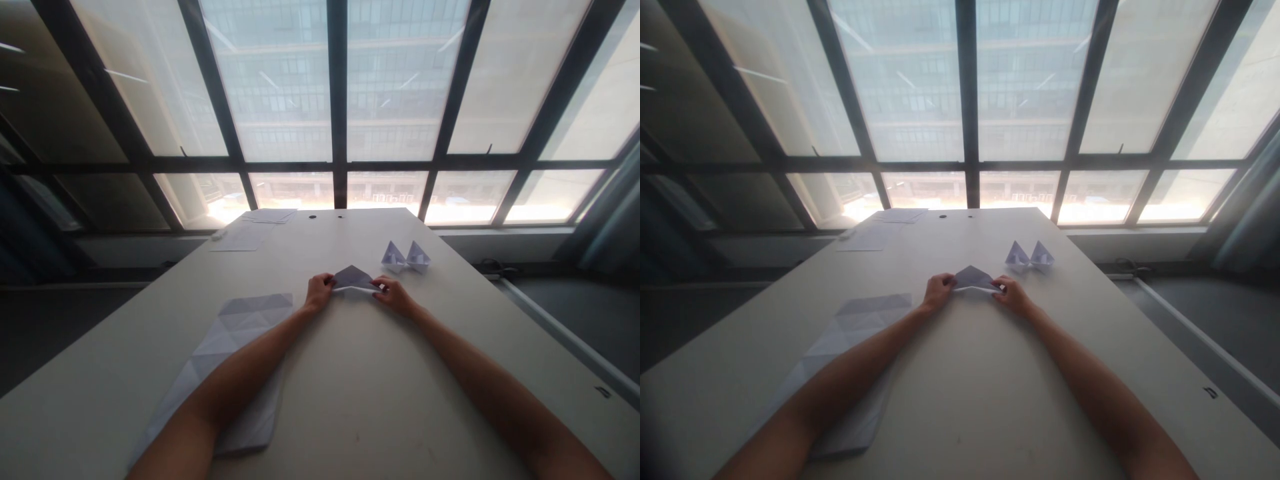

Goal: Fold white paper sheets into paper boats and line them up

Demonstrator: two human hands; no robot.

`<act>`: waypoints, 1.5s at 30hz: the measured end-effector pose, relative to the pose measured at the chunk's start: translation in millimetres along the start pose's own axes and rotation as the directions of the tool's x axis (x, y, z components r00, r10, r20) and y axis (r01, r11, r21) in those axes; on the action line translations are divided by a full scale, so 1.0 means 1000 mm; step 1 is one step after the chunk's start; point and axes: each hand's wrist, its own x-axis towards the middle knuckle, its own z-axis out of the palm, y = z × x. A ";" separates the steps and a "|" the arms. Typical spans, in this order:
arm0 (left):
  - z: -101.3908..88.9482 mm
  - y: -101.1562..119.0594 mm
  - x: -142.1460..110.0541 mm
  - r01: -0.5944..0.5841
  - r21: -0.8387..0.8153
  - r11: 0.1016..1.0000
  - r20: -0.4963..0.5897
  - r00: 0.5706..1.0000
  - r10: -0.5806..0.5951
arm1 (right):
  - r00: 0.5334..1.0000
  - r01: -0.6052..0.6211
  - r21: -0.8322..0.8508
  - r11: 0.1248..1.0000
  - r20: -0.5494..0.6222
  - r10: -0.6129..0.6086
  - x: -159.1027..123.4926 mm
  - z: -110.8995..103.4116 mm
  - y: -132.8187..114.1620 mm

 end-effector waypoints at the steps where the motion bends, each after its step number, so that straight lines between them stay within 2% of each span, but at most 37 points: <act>1: 0.000 0.000 0.000 -0.004 -0.001 1.000 0.004 1.000 0.004 | 0.999 -0.023 0.010 1.000 -0.038 0.023 0.001 0.001 0.001; 5: 0.002 -0.002 0.000 -0.022 -0.010 1.000 0.018 1.000 0.023 | 0.980 -0.108 0.047 0.993 -0.162 0.114 0.004 0.004 0.006; 9: 0.003 -0.004 0.001 -0.042 -0.030 0.999 0.020 0.999 0.043 | 0.951 -0.130 0.151 0.980 -0.260 0.166 0.005 0.006 0.007; 16: 0.004 -0.003 0.001 -0.078 -0.088 0.993 0.024 0.996 0.080 | 0.900 -0.169 0.390 0.905 -0.314 0.303 0.006 0.006 0.002; 24: 0.004 0.001 0.000 -0.115 -0.133 0.985 -0.044 0.993 0.110 | 0.869 -0.197 0.491 0.849 -0.313 0.382 0.008 0.007 0.005; 28: 0.005 0.001 -0.001 -0.129 -0.150 0.980 -0.081 0.990 0.118 | 0.892 -0.173 0.428 0.887 -0.314 0.325 0.007 0.007 0.002; 33: 0.006 -0.001 0.000 -0.125 -0.161 0.979 -0.078 0.990 0.113 | 0.908 -0.104 0.217 0.971 -0.377 0.181 0.007 0.007 -0.001; 37: 0.007 -0.003 0.001 -0.125 -0.176 0.976 -0.055 0.992 0.117 | 0.913 -0.135 0.163 0.977 -0.362 0.186 0.007 0.008 -0.002; 41: 0.007 -0.004 0.002 -0.114 -0.093 0.989 -0.056 0.992 0.109 | 0.909 -0.162 0.112 0.980 -0.370 0.193 0.007 0.006 -0.004; 45: 0.009 -0.004 0.002 -0.076 -0.019 0.997 0.020 0.997 0.076 | 0.923 -0.195 0.049 0.980 -0.329 0.200 0.006 0.004 -0.004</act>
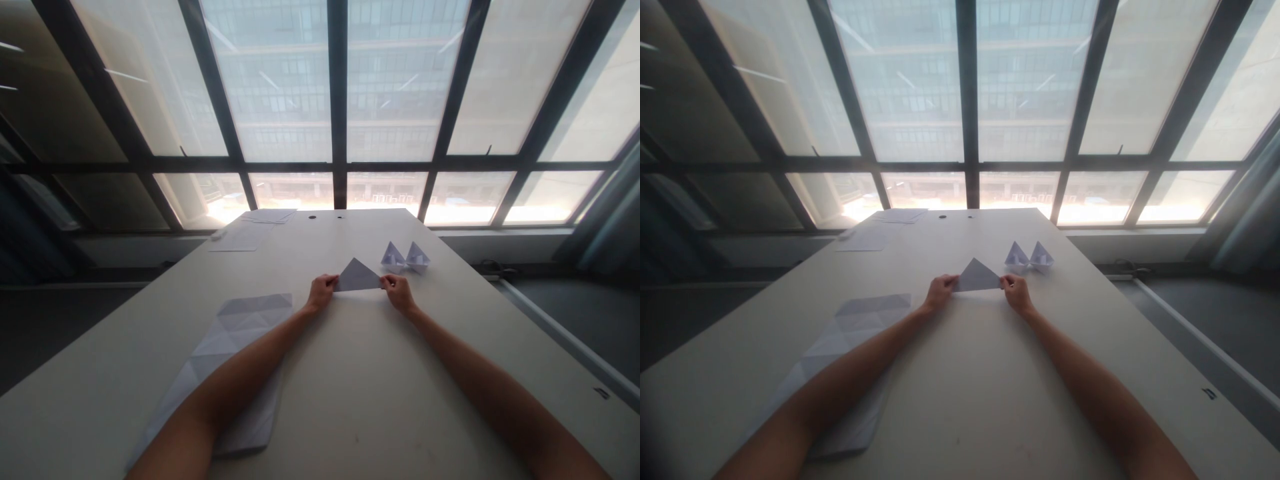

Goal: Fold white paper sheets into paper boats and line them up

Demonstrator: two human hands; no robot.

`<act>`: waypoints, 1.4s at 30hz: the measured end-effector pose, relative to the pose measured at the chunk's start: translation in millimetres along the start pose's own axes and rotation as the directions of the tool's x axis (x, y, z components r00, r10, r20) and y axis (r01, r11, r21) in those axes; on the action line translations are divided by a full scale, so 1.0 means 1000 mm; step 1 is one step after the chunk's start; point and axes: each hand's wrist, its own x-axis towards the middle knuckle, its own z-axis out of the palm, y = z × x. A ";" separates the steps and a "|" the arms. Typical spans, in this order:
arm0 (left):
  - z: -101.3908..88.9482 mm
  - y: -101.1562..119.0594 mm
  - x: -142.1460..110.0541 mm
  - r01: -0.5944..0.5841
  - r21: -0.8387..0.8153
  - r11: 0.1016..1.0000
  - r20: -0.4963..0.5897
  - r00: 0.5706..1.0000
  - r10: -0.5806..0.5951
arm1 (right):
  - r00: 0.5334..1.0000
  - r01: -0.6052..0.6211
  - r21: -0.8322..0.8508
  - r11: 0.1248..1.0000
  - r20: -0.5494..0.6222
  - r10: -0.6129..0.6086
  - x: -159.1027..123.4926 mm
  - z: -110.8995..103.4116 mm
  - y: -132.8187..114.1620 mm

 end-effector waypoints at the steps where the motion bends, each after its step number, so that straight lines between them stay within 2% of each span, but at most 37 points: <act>1: 0.001 0.000 0.000 0.010 0.022 1.000 0.021 1.000 -0.011 | 1.000 0.001 -0.028 1.000 0.011 -0.001 0.000 0.000 0.000; 4: 0.003 0.003 -0.004 0.008 0.120 0.993 0.089 0.996 -0.019 | 0.999 0.002 -0.137 0.991 0.038 0.004 0.000 0.001 0.003; 10: 0.003 0.016 -0.017 -0.133 0.390 0.911 0.199 0.978 0.057 | 0.992 -0.028 -0.398 0.917 0.101 0.075 -0.003 0.004 0.005; 13: 0.001 0.021 -0.022 -0.185 0.506 0.842 0.247 0.967 0.065 | 0.989 -0.023 -0.411 0.911 0.127 0.082 -0.005 0.003 0.003; 16: 0.001 0.022 -0.024 -0.219 0.556 0.802 0.246 0.965 0.093 | 0.988 -0.041 -0.376 0.926 0.122 0.093 -0.007 0.002 0.001; 19: 0.003 0.017 -0.023 -0.285 0.510 0.812 0.262 0.950 0.170 | 0.988 -0.031 -0.417 0.909 0.127 0.092 -0.007 0.001 -0.002; 21: 0.005 0.013 -0.022 -0.389 0.392 0.834 0.343 0.903 0.260 | 0.988 0.003 -0.482 0.876 0.136 0.072 -0.008 -0.001 -0.005; 23: 0.007 0.010 -0.020 -0.474 0.247 0.845 0.428 0.836 0.344 | 0.989 0.033 -0.556 0.830 0.140 0.054 -0.010 -0.002 -0.012; 25: 0.008 0.010 -0.020 -0.494 0.150 0.857 0.468 0.799 0.379 | 0.986 0.049 -0.619 0.783 0.155 0.061 -0.014 -0.002 -0.021; 30: 0.007 0.018 -0.023 -0.430 0.129 0.894 0.439 0.833 0.337 | 0.957 0.111 -0.740 0.663 0.260 0.130 -0.029 0.009 -0.050; 33: 0.004 0.023 -0.023 -0.434 0.176 0.883 0.411 0.848 0.335 | 0.953 0.177 -0.755 0.631 0.292 0.081 -0.035 0.017 -0.061; 35: 0.002 0.025 -0.023 -0.431 0.228 0.873 0.391 0.862 0.323 | 0.948 0.222 -0.731 0.645 0.318 0.033 -0.037 0.020 -0.062; 38: 0.001 0.027 -0.026 -0.433 0.289 0.854 0.384 0.869 0.311 | 0.924 0.290 -0.639 0.713 0.380 -0.036 -0.035 0.020 -0.056; 40: 0.002 0.027 -0.028 -0.466 0.286 0.837 0.404 0.851 0.335 | 0.910 0.315 -0.573 0.756 0.407 -0.071 -0.033 0.019 -0.050; 42: 0.004 0.024 -0.029 -0.514 0.252 0.820 0.443 0.814 0.375 | 0.907 0.319 -0.536 0.781 0.411 -0.089 -0.032 0.019 -0.047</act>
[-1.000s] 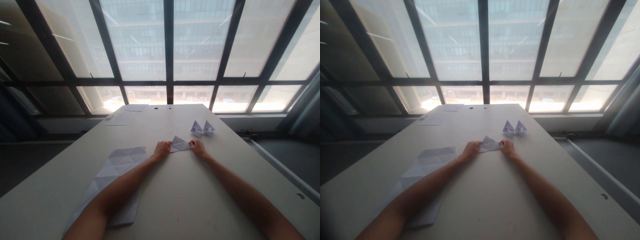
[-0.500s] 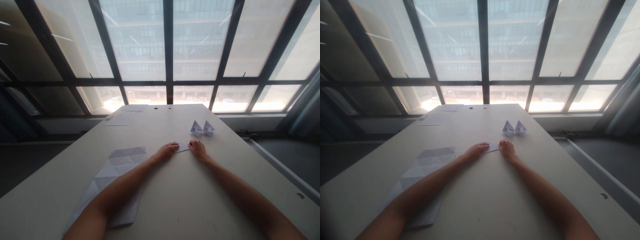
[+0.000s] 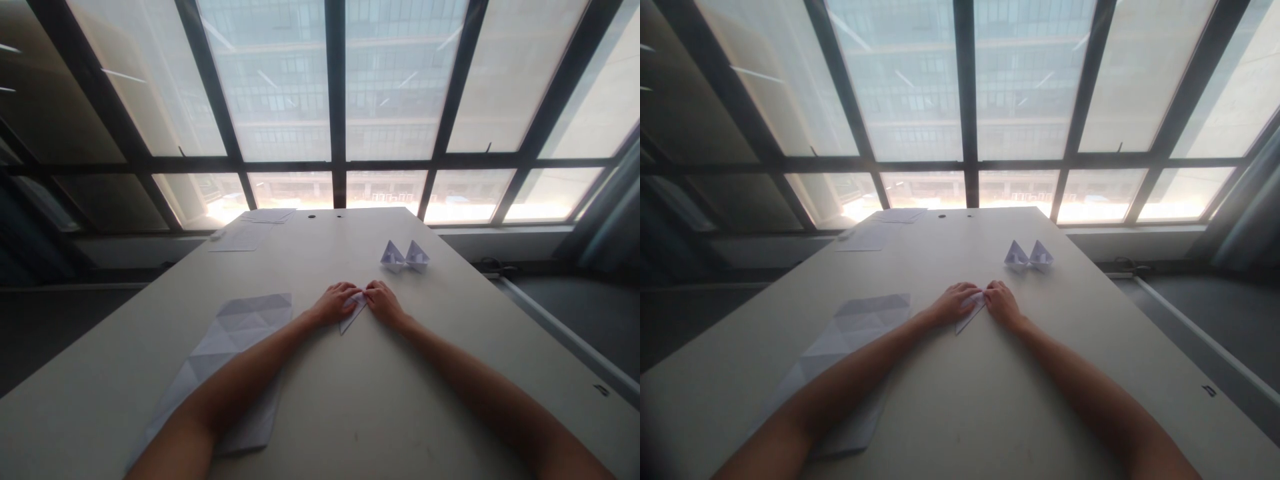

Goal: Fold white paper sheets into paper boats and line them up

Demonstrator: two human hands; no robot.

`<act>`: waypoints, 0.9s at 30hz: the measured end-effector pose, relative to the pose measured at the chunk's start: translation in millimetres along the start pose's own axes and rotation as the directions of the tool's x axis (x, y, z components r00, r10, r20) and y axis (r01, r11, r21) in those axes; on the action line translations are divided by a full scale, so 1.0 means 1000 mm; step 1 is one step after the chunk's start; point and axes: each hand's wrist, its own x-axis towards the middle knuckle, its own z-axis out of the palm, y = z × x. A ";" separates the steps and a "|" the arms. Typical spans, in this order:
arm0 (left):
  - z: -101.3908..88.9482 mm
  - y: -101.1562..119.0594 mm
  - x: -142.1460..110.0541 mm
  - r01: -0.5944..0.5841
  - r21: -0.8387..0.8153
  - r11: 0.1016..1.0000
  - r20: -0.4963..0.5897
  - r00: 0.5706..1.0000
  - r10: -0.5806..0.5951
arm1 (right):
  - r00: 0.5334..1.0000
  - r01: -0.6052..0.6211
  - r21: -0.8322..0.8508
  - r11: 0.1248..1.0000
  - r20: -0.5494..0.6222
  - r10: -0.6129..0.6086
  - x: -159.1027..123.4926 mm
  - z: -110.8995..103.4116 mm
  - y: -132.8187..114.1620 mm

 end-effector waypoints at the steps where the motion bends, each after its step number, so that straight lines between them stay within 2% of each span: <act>1: 0.001 -0.001 0.000 -0.028 -0.008 1.000 0.018 0.999 0.028 | 1.000 0.002 0.009 1.000 -0.003 -0.001 0.000 0.001 0.000; 3: 0.003 -0.003 0.000 -0.055 -0.018 0.998 0.065 0.996 0.056 | 1.000 -0.005 0.005 1.000 -0.004 0.005 0.000 0.003 0.000; 6: 0.004 -0.006 0.000 -0.039 -0.012 0.999 0.137 0.990 0.040 | 0.999 -0.051 -0.032 0.998 0.010 0.052 0.000 0.008 -0.002; 9: 0.003 -0.006 0.000 -0.024 -0.002 1.000 0.191 0.981 0.024 | 0.989 -0.123 -0.075 0.990 0.079 0.129 0.000 0.012 -0.001; 13: 0.002 -0.005 0.000 -0.015 0.008 1.000 0.227 0.974 0.012 | 0.964 -0.190 -0.125 0.974 0.162 0.209 0.000 0.016 0.004; 19: 0.002 -0.005 -0.001 0.005 0.004 1.000 0.233 0.973 -0.006 | 0.940 -0.274 -0.159 0.949 0.164 0.299 -0.002 0.016 0.006; 23: 0.002 -0.005 0.000 0.020 0.044 0.999 0.259 0.965 -0.030 | 0.942 -0.259 -0.146 0.955 0.179 0.283 -0.001 0.013 0.002; 27: 0.004 -0.005 0.000 0.029 0.088 0.996 0.271 0.961 -0.052 | 0.956 -0.167 -0.098 0.981 0.227 0.185 -0.003 0.011 -0.010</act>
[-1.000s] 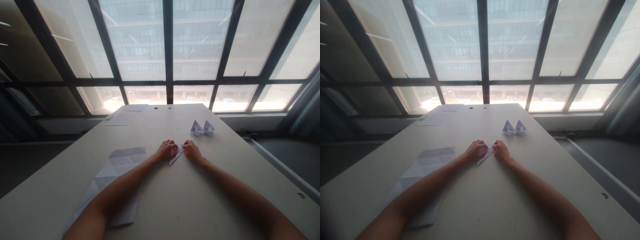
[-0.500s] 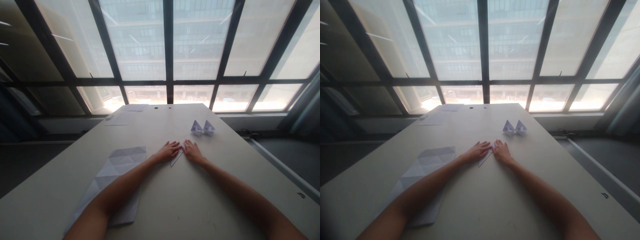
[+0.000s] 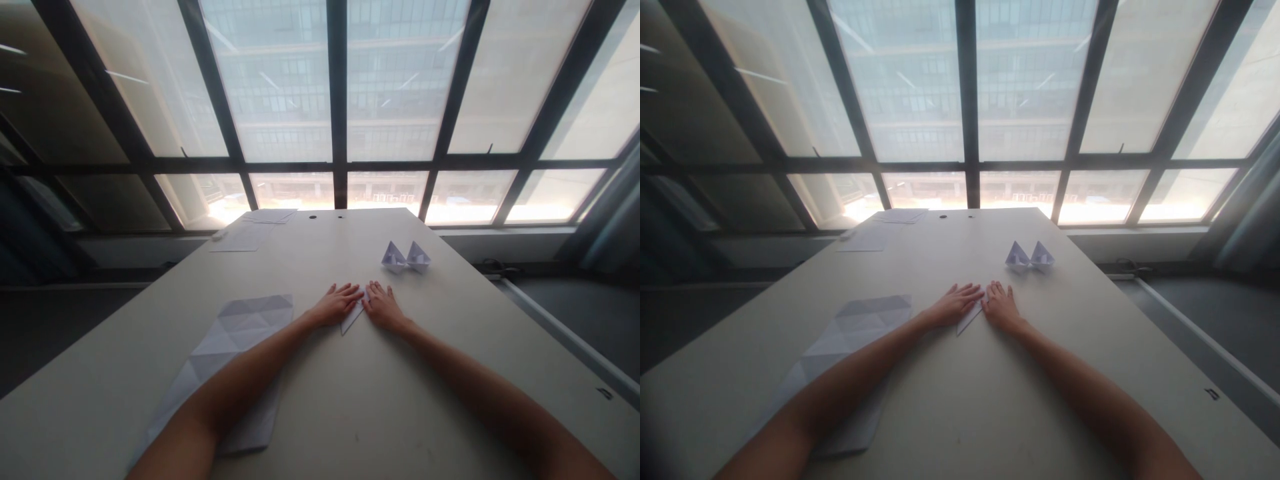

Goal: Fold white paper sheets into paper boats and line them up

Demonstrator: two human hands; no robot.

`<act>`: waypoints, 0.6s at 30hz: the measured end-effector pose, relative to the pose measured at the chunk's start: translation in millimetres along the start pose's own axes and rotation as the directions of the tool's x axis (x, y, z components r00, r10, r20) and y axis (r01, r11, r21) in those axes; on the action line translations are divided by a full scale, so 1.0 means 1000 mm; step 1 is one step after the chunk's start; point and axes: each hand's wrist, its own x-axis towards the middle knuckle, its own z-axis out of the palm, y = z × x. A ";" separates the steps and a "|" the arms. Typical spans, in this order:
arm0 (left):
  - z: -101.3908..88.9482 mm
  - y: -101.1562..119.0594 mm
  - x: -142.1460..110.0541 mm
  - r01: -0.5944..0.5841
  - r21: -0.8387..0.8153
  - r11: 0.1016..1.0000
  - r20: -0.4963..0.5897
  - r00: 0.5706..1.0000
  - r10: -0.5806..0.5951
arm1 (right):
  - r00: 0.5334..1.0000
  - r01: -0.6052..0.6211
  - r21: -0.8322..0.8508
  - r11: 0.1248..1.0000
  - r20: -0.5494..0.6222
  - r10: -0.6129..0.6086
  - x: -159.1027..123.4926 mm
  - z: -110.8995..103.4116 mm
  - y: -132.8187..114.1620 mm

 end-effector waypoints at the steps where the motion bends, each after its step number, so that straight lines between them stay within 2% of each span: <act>1: 0.001 0.000 0.000 0.004 0.007 1.000 0.000 1.000 -0.004 | 1.000 0.024 0.005 1.000 0.003 -0.024 -0.001 0.000 -0.003; 7: 0.001 -0.001 0.000 0.031 0.036 0.999 -0.036 0.999 -0.030 | 0.998 0.062 0.010 0.998 0.016 -0.062 -0.006 0.000 -0.013; 12: -0.001 -0.001 0.003 0.031 0.007 1.000 -0.124 0.992 -0.030 | 0.999 -0.040 -0.054 0.998 -0.003 0.040 -0.006 -0.003 -0.013; 18: 0.001 -0.003 0.002 -0.034 -0.025 0.999 -0.050 0.998 0.033 | 0.989 -0.146 -0.100 0.984 -0.039 0.143 -0.004 -0.003 -0.011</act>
